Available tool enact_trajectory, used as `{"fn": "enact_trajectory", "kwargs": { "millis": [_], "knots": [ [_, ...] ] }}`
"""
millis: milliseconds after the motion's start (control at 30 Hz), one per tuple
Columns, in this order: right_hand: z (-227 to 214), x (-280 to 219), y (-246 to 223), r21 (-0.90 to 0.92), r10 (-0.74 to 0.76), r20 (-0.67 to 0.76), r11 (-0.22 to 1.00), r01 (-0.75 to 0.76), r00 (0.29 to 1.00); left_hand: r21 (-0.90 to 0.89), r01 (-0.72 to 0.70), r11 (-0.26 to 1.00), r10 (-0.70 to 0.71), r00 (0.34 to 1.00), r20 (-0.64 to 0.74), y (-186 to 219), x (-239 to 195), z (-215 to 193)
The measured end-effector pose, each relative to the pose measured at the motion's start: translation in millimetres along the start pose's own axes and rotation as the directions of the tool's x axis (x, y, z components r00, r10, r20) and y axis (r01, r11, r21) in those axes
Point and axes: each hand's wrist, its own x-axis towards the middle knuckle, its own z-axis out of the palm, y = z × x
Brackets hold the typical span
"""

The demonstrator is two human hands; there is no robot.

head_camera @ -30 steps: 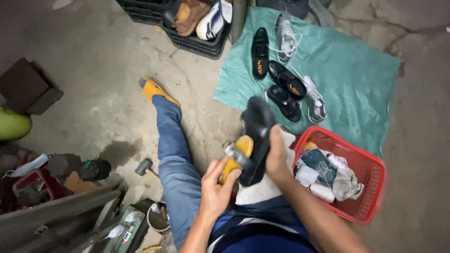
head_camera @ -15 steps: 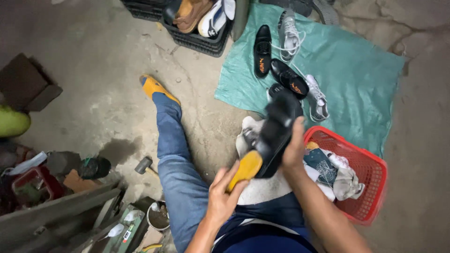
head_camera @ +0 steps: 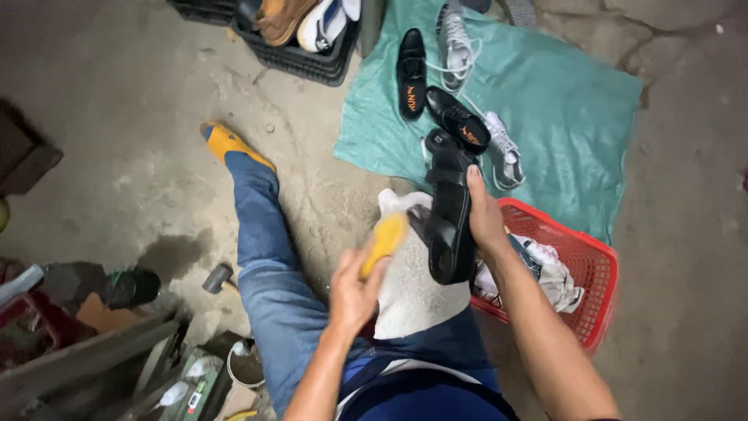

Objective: The person sits on the floor and uses a yellow brush to scrub the exterior of a black shoe held in their left hand. They rotate the shoe to clean different sides and then place it on a green tarp with other shoes before picking up another shoe to continue the process.

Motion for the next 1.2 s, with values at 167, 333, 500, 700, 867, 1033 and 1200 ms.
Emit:
{"fn": "enact_trajectory", "kwargs": {
  "millis": [167,333,500,700,867,1033,1200],
  "knots": [
    [5.5,-29.9,-39.5,-0.061,0.141,0.095,0.989,-0.136,0.985,-0.006,0.061,0.998,-0.061,0.998,-0.02,36.6,-6.7,-17.1],
    [5.8,-23.6,-10.9,-0.29,-0.045,0.158,0.953,0.09,0.986,0.024,0.053,0.998,-0.054,0.998,0.036,32.4,-2.4,-4.1],
    [-6.1,-95.3,-30.1,-0.42,-0.416,0.272,0.76,0.496,0.868,-0.05,0.224,0.973,-0.221,0.973,0.068,26.7,5.8,-16.2],
    [15.8,-85.6,-13.7,-0.796,-0.301,0.152,0.527,0.297,0.941,-0.116,0.181,0.977,-0.169,0.98,0.104,69.2,8.6,-9.2],
    [10.5,-80.8,-2.1,-0.673,-0.403,0.208,0.603,0.429,0.891,0.026,0.122,0.992,-0.124,0.989,0.077,19.8,3.7,-20.8],
    [14.5,-81.0,13.6,-0.644,-0.646,0.166,0.501,0.578,0.745,-0.044,0.09,0.995,-0.091,0.995,-0.03,45.0,1.7,-23.5],
    [-4.5,-66.8,16.9,-0.223,-0.557,0.318,0.742,0.632,0.767,0.023,0.016,1.0,-0.017,1.0,0.023,26.4,6.9,-25.5]
  ]
}}
